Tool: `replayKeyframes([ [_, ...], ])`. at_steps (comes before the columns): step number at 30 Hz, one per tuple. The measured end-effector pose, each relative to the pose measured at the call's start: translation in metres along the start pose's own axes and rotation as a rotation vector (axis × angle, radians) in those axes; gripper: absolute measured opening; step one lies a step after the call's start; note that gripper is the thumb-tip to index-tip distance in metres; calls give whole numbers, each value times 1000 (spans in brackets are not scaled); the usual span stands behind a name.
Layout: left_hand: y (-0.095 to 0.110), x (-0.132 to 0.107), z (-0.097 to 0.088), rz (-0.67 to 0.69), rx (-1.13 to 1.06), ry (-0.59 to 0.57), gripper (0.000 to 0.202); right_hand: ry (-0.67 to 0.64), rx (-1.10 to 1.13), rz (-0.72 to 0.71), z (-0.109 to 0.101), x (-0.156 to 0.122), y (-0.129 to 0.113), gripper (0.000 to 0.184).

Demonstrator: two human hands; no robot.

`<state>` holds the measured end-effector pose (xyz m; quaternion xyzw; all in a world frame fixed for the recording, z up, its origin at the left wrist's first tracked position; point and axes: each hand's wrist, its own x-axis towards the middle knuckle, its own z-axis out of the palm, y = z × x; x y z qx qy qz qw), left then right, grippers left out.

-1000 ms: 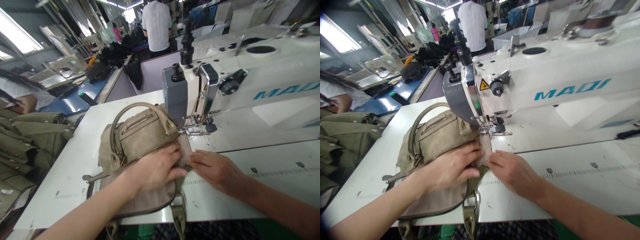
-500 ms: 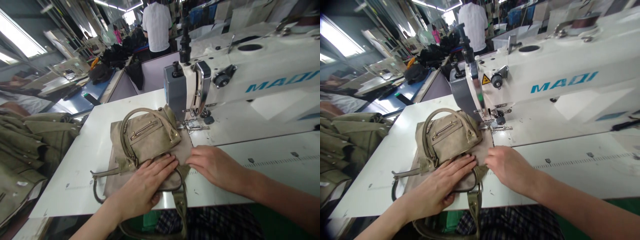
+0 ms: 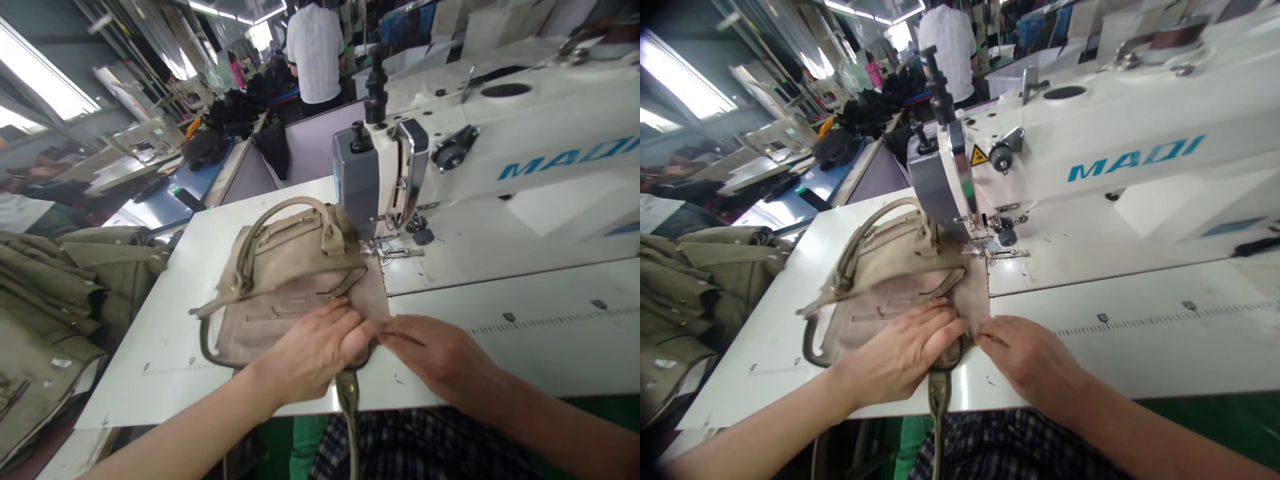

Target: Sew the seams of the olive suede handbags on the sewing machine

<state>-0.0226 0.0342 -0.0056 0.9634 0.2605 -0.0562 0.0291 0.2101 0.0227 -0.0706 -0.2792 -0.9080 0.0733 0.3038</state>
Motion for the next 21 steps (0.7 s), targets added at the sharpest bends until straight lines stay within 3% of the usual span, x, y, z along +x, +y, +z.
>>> replayKeyframes([
  [2, 0, 3, 7, -37, -53, 27, 67, 7, 9, -13, -2, 0, 0, 28],
  [7, 9, 5, 21, 97, 39, 118, 31, -39, 58, -56, -12, -8, 1, 37],
  [12, 23, 8, 24, 80, 116, 118, 38, -131, 117, -22, -19, -16, 5, 37],
  [21, -16, 16, 33, 82, -28, 166, 38, -85, 105, -82, -14, 9, 30, 30],
])
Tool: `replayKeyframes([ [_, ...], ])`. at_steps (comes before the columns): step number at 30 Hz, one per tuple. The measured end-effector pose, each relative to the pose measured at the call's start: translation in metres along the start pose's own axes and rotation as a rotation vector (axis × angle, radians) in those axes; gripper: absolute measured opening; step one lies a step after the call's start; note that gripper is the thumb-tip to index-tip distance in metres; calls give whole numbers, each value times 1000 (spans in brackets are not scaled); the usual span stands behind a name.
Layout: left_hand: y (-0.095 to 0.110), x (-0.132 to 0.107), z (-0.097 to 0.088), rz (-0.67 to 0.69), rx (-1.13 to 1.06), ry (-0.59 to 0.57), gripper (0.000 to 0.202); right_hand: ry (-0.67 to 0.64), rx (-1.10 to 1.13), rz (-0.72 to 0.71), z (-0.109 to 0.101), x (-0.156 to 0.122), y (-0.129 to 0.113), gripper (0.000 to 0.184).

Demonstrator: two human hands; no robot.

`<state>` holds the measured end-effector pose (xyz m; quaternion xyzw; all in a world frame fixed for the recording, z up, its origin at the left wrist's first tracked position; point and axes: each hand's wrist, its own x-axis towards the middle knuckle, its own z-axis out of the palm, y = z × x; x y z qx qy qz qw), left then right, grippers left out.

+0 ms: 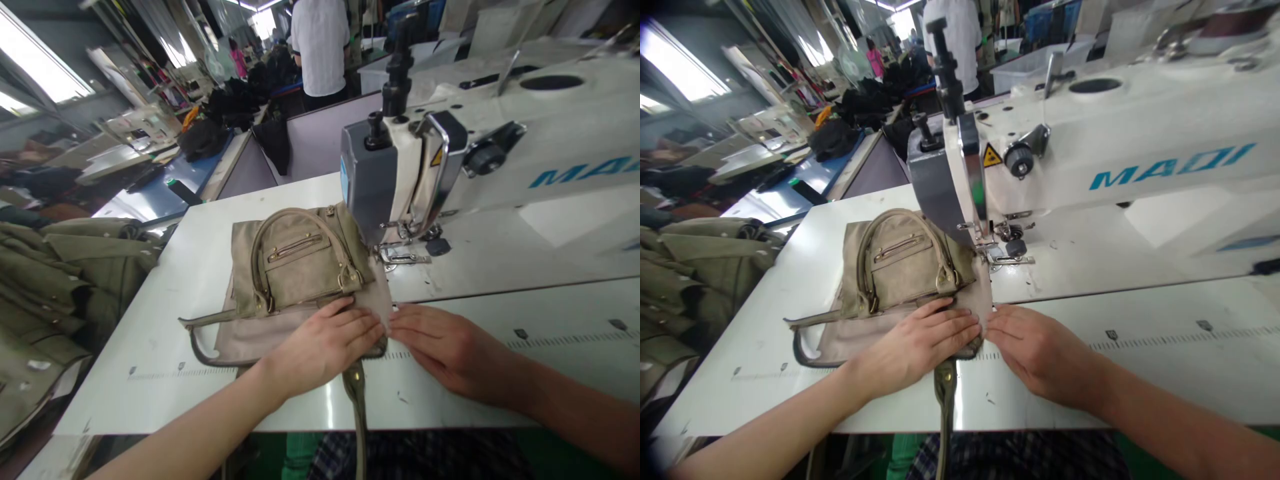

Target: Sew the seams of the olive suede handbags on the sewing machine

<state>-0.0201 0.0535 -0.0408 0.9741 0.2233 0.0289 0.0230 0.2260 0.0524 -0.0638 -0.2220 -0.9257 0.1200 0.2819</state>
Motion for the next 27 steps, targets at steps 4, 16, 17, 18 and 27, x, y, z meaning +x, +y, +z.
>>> replayKeyframes([
  [4, -13, 8, 0, -26, -46, 14, 39, 12, -36, -35, 0, 7, 17, 29],
  [16, -54, 28, 10, -43, -74, 142, 38, 33, -126, 37, 9, 14, 47, 41],
  [17, -58, 30, 11, -44, -71, 140, 37, 20, -143, 61, 9, 14, 46, 42],
  [18, -61, 31, 12, -49, -67, 136, 37, 9, -154, 87, 8, 14, 45, 44],
  [27, -84, 44, 19, -172, -106, 189, 38, 58, -150, 135, 7, 13, 41, 35],
])
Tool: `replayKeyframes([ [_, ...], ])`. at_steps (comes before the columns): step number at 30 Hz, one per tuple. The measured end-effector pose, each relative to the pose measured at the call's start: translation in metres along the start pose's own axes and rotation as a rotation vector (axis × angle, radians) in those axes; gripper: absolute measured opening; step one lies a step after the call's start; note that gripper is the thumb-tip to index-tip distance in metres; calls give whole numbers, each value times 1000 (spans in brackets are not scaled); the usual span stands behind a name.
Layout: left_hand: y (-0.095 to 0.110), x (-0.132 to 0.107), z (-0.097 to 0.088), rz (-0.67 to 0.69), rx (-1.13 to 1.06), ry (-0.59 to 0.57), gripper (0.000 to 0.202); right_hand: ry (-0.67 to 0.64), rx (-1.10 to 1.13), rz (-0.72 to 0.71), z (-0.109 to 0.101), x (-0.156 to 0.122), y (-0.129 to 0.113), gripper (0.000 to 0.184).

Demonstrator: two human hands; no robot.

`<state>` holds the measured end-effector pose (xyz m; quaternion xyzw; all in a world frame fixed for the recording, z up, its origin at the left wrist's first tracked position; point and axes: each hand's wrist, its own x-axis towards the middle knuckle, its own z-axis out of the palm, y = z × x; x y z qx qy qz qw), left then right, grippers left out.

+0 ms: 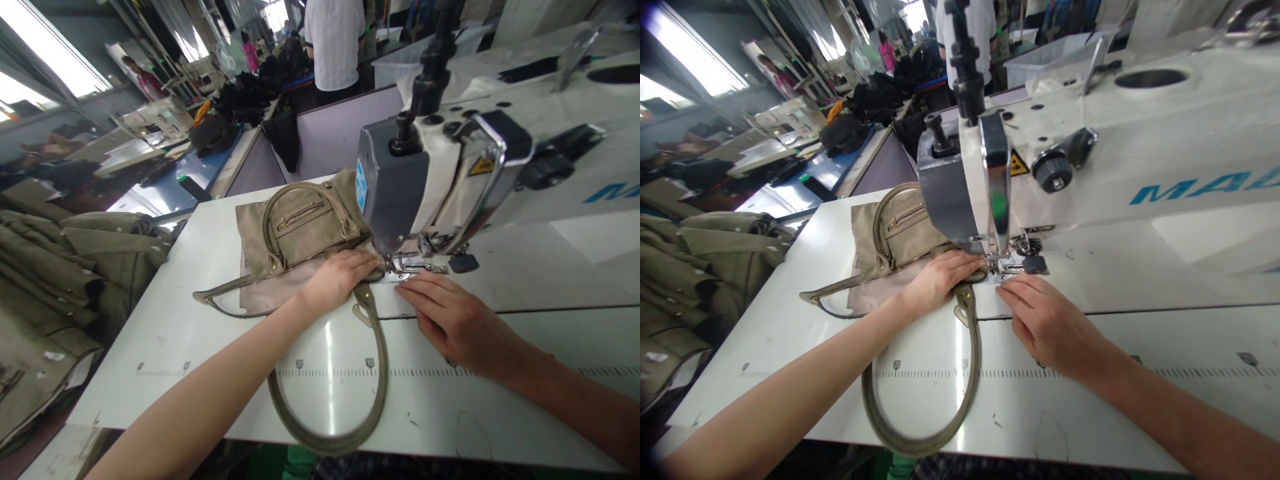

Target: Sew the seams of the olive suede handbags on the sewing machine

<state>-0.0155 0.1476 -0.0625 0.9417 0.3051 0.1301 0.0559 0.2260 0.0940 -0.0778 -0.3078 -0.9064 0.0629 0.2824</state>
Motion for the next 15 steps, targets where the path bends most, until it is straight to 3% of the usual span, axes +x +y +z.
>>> replayKeyframes([
  [4, 9, -7, -4, -61, 142, 69, 42, 32, -25, -2, 0, -4, 0, 34],
  [7, 14, -15, -10, -411, 310, 146, 64, 45, -67, -15, 3, -6, 3, 34],
  [9, 13, -22, -16, -611, 306, 56, 77, 55, -96, -21, 5, -7, 4, 34],
  [12, 7, -48, -28, -621, 228, -136, 70, 76, -147, -19, 7, -11, -1, 34],
  [15, 8, -103, -39, -545, 198, -163, 67, 45, -274, -53, 9, -19, -15, 41],
])
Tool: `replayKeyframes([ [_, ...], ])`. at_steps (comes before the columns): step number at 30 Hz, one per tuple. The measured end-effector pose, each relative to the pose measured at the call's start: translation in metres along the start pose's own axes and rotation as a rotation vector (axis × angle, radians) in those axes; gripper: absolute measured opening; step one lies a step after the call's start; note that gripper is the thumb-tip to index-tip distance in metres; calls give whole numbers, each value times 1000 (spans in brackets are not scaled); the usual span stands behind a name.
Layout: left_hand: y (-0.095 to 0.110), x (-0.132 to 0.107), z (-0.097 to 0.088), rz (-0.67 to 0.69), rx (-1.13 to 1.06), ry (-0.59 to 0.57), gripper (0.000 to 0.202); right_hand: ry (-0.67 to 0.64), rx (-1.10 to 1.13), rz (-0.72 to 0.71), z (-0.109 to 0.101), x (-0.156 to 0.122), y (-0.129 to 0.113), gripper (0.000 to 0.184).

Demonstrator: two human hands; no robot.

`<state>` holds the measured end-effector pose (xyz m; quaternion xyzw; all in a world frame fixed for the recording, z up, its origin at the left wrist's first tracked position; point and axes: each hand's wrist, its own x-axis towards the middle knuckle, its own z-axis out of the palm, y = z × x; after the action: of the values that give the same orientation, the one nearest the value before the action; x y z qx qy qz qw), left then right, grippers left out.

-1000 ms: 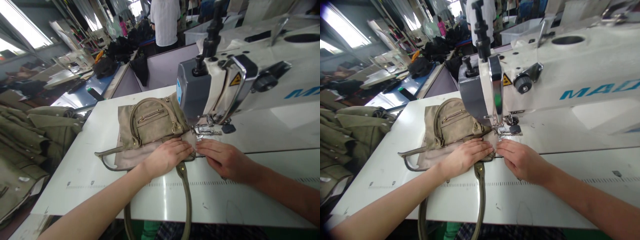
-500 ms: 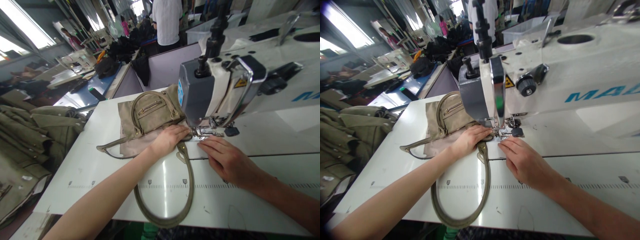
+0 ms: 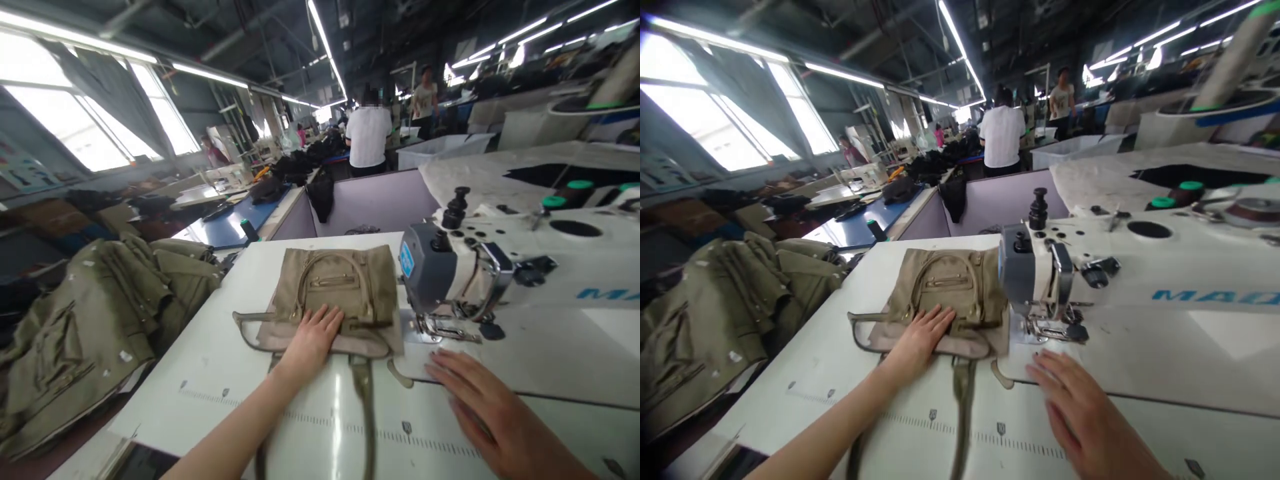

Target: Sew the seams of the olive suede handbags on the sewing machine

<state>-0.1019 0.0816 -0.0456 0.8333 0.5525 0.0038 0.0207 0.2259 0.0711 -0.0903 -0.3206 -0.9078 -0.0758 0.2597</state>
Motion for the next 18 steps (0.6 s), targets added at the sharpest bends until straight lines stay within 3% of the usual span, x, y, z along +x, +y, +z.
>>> replayKeyframes([
  [3, -23, -64, 10, 59, -24, 31, 73, 6, -86, -144, 2, -12, -13, 52],
  [7, -31, -119, 18, 47, -33, 72, 78, 0, -86, -77, 11, -22, -19, 53],
  [13, -22, -131, 16, 56, -87, 80, 90, -51, -17, -15, 6, -19, -21, 50],
  [16, -37, -128, 17, 63, -88, 72, 81, -61, -14, -14, 4, -24, -20, 51],
  [18, -48, -112, 16, 100, -93, 58, 74, -46, 18, -20, 10, -30, -19, 53],
])
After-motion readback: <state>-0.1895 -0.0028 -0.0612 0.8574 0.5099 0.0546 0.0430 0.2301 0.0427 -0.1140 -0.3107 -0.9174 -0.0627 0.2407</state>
